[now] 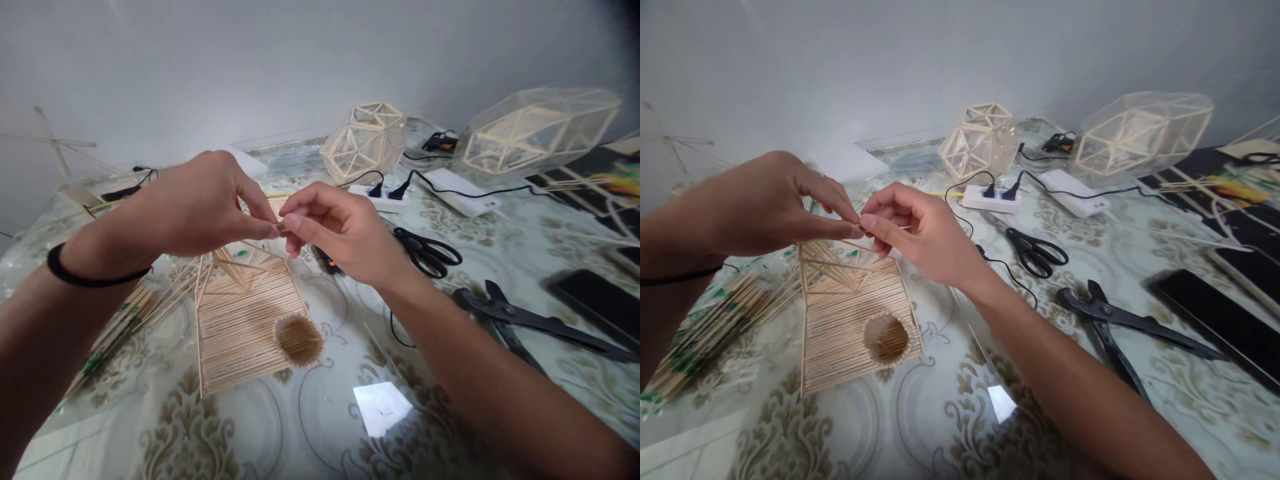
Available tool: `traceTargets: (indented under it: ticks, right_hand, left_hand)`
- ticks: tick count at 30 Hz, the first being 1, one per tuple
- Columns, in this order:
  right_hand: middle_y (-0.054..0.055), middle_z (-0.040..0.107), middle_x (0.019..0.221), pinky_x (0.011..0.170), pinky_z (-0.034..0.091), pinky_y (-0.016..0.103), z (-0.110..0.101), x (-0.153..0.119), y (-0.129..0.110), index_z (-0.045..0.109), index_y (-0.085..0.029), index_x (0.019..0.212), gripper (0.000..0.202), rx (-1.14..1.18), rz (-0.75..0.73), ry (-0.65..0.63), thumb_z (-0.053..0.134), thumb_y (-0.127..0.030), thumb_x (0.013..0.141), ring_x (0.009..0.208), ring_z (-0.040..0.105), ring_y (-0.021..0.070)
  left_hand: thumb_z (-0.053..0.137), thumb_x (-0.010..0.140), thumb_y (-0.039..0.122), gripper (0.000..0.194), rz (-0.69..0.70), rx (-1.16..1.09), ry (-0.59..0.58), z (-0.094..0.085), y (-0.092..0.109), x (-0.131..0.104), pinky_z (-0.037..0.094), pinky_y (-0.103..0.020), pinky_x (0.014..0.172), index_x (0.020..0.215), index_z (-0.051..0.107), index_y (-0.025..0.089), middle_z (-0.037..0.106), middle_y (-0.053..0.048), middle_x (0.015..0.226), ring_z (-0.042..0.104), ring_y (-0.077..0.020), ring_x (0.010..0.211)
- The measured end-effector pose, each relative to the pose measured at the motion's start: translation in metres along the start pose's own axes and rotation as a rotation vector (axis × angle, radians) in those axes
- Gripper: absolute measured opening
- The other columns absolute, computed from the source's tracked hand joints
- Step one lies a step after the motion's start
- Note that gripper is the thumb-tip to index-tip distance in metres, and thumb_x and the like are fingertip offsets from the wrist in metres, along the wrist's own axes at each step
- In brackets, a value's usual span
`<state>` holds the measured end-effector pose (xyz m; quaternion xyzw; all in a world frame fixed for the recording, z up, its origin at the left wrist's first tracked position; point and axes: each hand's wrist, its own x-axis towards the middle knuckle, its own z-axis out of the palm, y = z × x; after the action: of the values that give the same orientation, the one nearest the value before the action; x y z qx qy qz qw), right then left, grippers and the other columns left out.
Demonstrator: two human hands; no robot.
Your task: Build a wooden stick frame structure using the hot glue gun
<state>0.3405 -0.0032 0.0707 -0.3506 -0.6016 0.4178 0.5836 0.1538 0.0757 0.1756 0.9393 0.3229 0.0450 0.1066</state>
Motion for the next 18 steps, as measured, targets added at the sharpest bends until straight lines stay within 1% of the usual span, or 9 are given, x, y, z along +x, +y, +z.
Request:
traceTargets:
  ticks: [3,6,8,11,14,18]
  right_hand:
    - [-0.001,0.073,0.075,0.062,0.061,0.025,0.0020,-0.0005,-0.0037,0.070,-0.018,0.091,0.035,0.017,0.053,0.014,0.085,-0.048,0.087,0.064,0.072,0.0114]
    - [-0.002,0.074,0.073,0.059,0.061,0.025,0.0036,-0.0013,-0.0078,0.068,-0.018,0.086,0.034,0.034,0.089,0.021,0.087,-0.047,0.086,0.060,0.071,0.0115]
    - [-0.001,0.075,0.073,0.059,0.061,0.025,0.0046,-0.0015,-0.0092,0.068,-0.018,0.083,0.034,0.036,0.102,0.023,0.087,-0.046,0.085,0.060,0.071,0.0114]
    - [0.000,0.076,0.072,0.060,0.060,0.025,0.0051,-0.0011,-0.0086,0.067,-0.017,0.081,0.034,0.023,0.107,0.030,0.087,-0.045,0.086,0.060,0.070,0.0112]
    - [-0.001,0.074,0.068,0.060,0.060,0.026,0.0045,-0.0007,-0.0059,0.068,-0.017,0.082,0.034,0.009,0.082,0.040,0.087,-0.045,0.086,0.059,0.070,0.0115]
    - [-0.002,0.072,0.064,0.059,0.058,0.027,0.0034,-0.0009,-0.0017,0.067,-0.018,0.082,0.037,-0.011,0.036,0.059,0.085,-0.050,0.087,0.058,0.068,0.0121]
  left_hand:
    - [0.066,0.086,0.047,0.033,-0.105,0.009,-0.098,-0.0008,0.0015,-0.0003,0.031,-0.030,0.061,0.088,0.089,0.023,0.060,0.002,0.053,0.042,-0.0105,0.052]
    - [0.071,0.081,0.048,0.029,-0.145,-0.018,-0.110,-0.0004,0.0014,0.0011,0.029,-0.032,0.058,0.086,0.089,0.026,0.056,0.004,0.049,0.038,-0.0103,0.049]
    - [0.072,0.080,0.046,0.027,-0.152,-0.031,-0.117,-0.0001,0.0017,0.0018,0.027,-0.032,0.056,0.086,0.089,0.027,0.051,0.005,0.046,0.036,-0.0099,0.047]
    - [0.071,0.082,0.043,0.026,-0.146,-0.037,-0.120,-0.0003,0.0036,0.0017,0.026,-0.031,0.054,0.086,0.089,0.024,0.046,0.005,0.044,0.033,-0.0090,0.046]
    - [0.070,0.082,0.041,0.026,-0.126,-0.050,-0.107,-0.0004,0.0050,0.0013,0.027,-0.031,0.056,0.086,0.089,0.023,0.048,0.005,0.045,0.035,-0.0093,0.048]
    - [0.071,0.078,0.041,0.023,-0.091,-0.086,-0.071,0.0013,0.0037,0.0015,0.028,-0.031,0.056,0.081,0.089,0.026,0.051,0.004,0.046,0.036,-0.0095,0.048]
